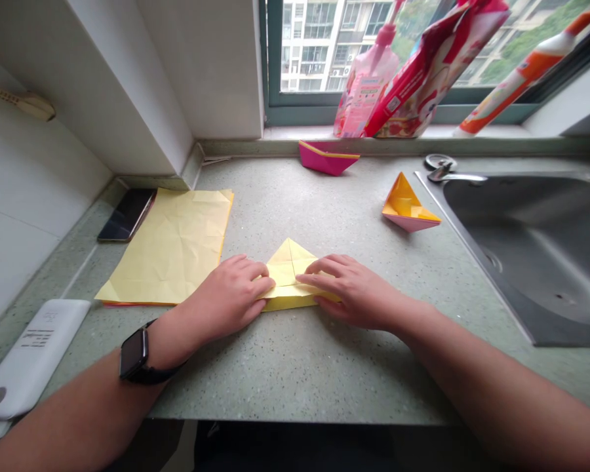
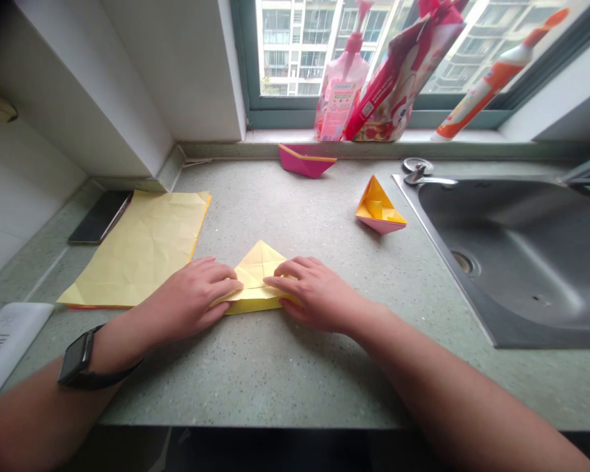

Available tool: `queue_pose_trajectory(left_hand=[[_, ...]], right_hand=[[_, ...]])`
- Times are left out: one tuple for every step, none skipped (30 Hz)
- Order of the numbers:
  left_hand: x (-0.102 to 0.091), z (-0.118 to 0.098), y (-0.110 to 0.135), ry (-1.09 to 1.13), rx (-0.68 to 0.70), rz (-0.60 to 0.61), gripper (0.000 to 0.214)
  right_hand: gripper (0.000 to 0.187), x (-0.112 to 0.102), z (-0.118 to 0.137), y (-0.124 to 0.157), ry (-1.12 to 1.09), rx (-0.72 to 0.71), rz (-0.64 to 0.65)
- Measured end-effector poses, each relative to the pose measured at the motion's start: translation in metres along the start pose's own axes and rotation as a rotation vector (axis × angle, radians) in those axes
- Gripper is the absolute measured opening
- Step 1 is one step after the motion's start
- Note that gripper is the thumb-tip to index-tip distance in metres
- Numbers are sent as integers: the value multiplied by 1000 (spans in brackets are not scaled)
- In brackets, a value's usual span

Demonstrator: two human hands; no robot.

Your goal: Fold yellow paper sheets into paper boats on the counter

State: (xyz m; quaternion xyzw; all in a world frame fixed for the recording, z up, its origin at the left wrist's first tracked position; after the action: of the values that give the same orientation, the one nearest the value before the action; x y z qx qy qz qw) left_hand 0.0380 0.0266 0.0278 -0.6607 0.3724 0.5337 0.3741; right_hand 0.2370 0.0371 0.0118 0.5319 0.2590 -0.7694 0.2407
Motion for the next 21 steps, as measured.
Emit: queue_pose_trajectory(left_hand=[[0, 0, 0, 3, -4, 1, 6], [0, 0, 0, 6, -9, 2, 6], [0, 1, 1, 8, -15, -1, 7], [0, 2, 1, 9, -21, -15, 9], [-1, 3, 2, 8, -31, -38, 14], [-1, 5, 3, 7, -46, -69, 21], [-2, 7, 5, 7, -64, -101, 31], [-2, 10, 6, 7, -83, -129, 40], [-1, 12, 7, 8, -103, -150, 47], [0, 15, 8, 11, -121, -161, 52], [1, 17, 9, 15, -137, -168, 56], [3, 19, 9, 19, -149, -173, 58], [4, 20, 9, 24, -159, -176, 59], [5, 22, 9, 32, -169, -177, 59], [6, 23, 9, 41, -173, -177, 58], [6, 24, 9, 49, -175, -178, 57], [7, 24, 9, 55, -174, -181, 56], [7, 25, 9, 58, -170, -187, 55], [7, 25, 9, 57, -165, -196, 55], [7, 25, 9, 55, -159, -203, 56], [6, 26, 10, 51, -153, -210, 57]], right_hand=[[42, 0, 1, 0, -15, -4, -5], [39, -1, 1, 0, -28, -3, -8], [34, -1, 0, -1, -36, 3, -9], [28, -2, -1, -1, -37, 15, -13], [25, -2, -3, -2, -31, 34, -21], [24, -3, -5, -2, -19, 58, -34], [25, -4, -8, -3, -4, 83, -51], [27, -4, -11, -3, 11, 108, -69], [30, -4, -15, -3, 23, 130, -86], [32, -4, -18, -3, 33, 150, -100], [35, -3, -21, -4, 41, 168, -111], [36, -1, -23, -4, 47, 186, -120], [37, 0, -26, -4, 52, 202, -128], [36, 2, -28, -4, 55, 218, -133], [36, 3, -29, -4, 57, 232, -137], [35, 4, -31, -5, 59, 244, -139], [35, 5, -32, -5, 60, 254, -138], [35, 6, -32, -5, 59, 264, -137], [35, 7, -33, -6, 57, 273, -135], [36, 8, -34, -6, 55, 281, -132], [37, 8, -35, -7, 54, 288, -128]])
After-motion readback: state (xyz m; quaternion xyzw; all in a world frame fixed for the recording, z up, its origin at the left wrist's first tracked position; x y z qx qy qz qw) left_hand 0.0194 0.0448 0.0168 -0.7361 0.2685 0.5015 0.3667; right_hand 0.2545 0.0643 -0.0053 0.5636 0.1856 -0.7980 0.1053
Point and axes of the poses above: each hand's wrist, its own y-axis away from the middle knuckle, its own x-axis out of the palm, z = x × y, the point moved 7 cm from there along -y, towards the middle knuckle, and after that the axes turned 15 degrees about x, right-handed, at the moved point
